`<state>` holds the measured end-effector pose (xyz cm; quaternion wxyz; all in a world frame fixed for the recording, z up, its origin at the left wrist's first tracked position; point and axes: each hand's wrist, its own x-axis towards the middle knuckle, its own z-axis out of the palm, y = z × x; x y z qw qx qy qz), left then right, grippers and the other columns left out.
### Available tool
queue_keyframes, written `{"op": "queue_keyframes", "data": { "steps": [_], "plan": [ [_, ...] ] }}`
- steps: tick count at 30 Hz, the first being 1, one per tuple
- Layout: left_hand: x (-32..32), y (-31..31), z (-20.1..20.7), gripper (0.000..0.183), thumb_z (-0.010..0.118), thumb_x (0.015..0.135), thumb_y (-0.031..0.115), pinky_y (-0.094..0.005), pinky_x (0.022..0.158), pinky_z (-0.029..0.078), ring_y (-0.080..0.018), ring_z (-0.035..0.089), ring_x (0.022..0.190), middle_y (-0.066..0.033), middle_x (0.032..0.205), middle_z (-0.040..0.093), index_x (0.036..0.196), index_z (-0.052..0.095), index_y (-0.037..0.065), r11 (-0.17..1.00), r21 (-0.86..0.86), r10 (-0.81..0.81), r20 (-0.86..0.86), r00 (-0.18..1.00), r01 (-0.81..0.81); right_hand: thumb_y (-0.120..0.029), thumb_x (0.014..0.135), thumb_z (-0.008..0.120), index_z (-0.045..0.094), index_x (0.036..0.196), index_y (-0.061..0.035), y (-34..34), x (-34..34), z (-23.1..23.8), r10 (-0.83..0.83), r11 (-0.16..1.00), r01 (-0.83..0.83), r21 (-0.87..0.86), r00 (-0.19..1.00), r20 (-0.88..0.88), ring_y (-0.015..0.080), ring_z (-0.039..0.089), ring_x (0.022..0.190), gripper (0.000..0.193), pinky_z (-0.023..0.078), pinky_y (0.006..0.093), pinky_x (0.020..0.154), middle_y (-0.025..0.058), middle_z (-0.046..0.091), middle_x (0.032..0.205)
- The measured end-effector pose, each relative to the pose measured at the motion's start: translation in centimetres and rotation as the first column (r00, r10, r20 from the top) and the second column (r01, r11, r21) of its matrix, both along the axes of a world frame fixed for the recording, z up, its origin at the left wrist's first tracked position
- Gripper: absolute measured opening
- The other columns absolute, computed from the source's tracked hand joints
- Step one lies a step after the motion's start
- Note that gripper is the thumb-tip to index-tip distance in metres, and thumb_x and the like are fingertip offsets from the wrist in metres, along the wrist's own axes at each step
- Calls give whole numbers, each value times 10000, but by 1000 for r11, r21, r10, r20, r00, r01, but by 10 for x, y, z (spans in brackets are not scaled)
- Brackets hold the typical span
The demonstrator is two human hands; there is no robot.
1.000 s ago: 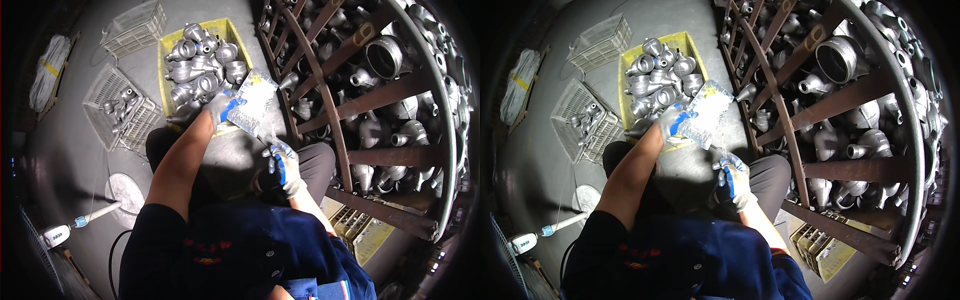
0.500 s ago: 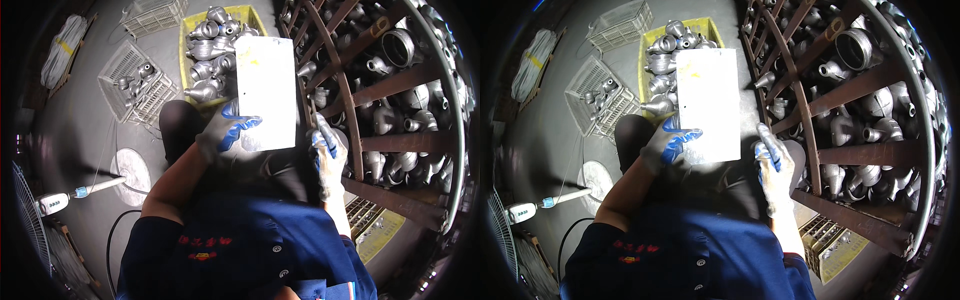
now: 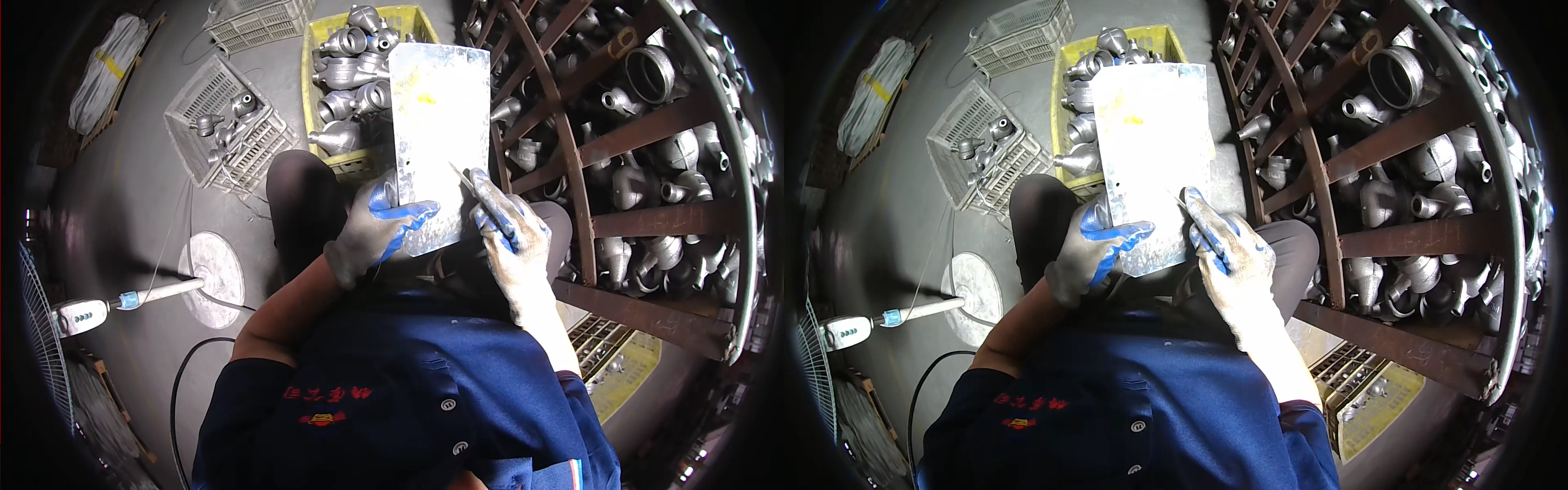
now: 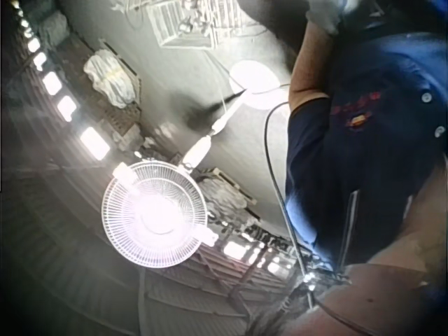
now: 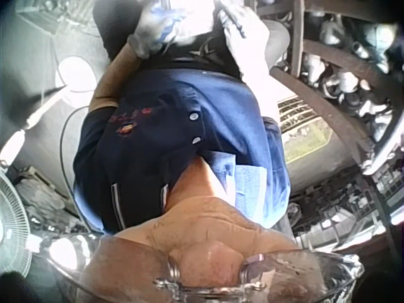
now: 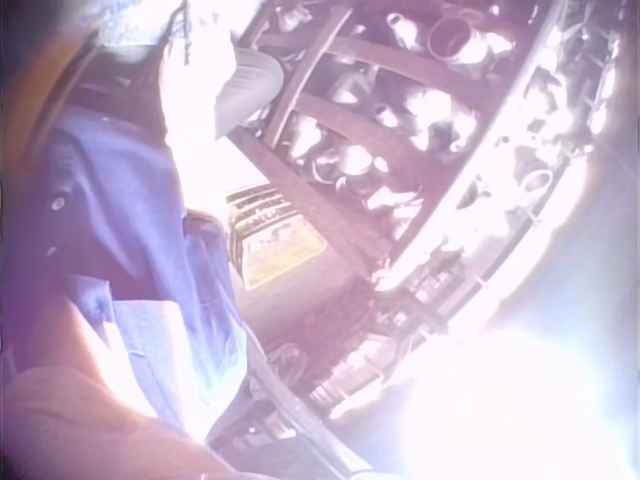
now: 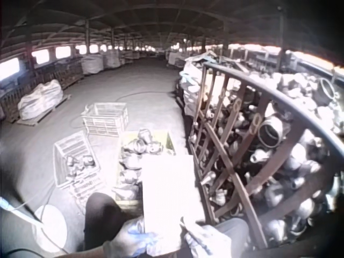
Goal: Cleaning and deburring metal casting parts using a small scraper tool.
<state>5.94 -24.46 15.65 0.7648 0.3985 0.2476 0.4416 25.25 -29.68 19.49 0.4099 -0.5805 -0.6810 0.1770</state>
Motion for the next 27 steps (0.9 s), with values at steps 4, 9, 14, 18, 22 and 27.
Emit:
{"op": "queue_keyframes", "data": {
  "steps": [4, 9, 14, 18, 22, 27],
  "plan": [
    [0, -2, 1, 378, 635, 835, -37, -303, 885, 509, -159, 619, 987, -95, 1096, 632, 1200, 540, -14, 998, -55, 7, -51, 999, -9, -10, 785, 663, 655, 1132, -60, -1, -2, 1, -12, 1000, 12, 6, 1000, 29, 212, 624, 739, 351, 483, 285, 694, 115, 669, 944],
    [3, -5, 1, 371, 606, 846, -58, -314, 891, 508, -171, 620, 997, -106, 1099, 629, 1208, 534, -23, 1000, -10, 26, -61, 998, -26, -6, 778, 666, 655, 1127, -56, -2, -5, 4, -26, 998, 25, -52, 999, -21, 213, 630, 754, 353, 488, 284, 711, 118, 667, 930],
    [4, -6, -2, 388, 595, 849, -65, -314, 904, 499, -165, 605, 1025, -106, 1121, 618, 1227, 520, -20, 1000, -21, 11, 6, 1000, -11, 22, 766, 599, 625, 1207, -138, 0, -4, -6, 0, 1000, 0, 23, 1000, 23, 267, 636, 773, 470, 504, 321, 707, 127, 620, 854],
    [5, -6, -8, 397, 589, 849, -67, -316, 908, 498, -167, 604, 1027, -105, 1127, 615, 1236, 513, -20, 1000, 14, 19, 1, 1000, -19, 8, 753, 597, 625, 1206, -145, 2, -2, -10, 20, 999, -19, -31, 1000, 8, 287, 628, 763, 479, 502, 341, 706, 131, 614, 842],
    [1, -5, -7, 409, 590, 850, -64, -312, 918, 491, -165, 599, 1035, -101, 1129, 614, 1247, 504, -17, 999, 53, 11, -90, 996, -6, -6, 731, 577, 614, 1221, -150, 6, 6, -17, 100, 994, -98, -45, 994, 40, 303, 616, 744, 512, 496, 354, 709, 133, 610, 832],
    [2, -6, -8, 418, 596, 848, -59, -304, 923, 486, -155, 594, 1038, -95, 1130, 613, 1253, 499, -17, 999, 46, 20, -110, 994, -15, 4, 716, 544, 614, 1218, -140, 11, 14, -22, 168, 983, -169, -72, 986, -20, 296, 616, 736, 526, 494, 354, 708, 130, 619, 842]
  ]
}}
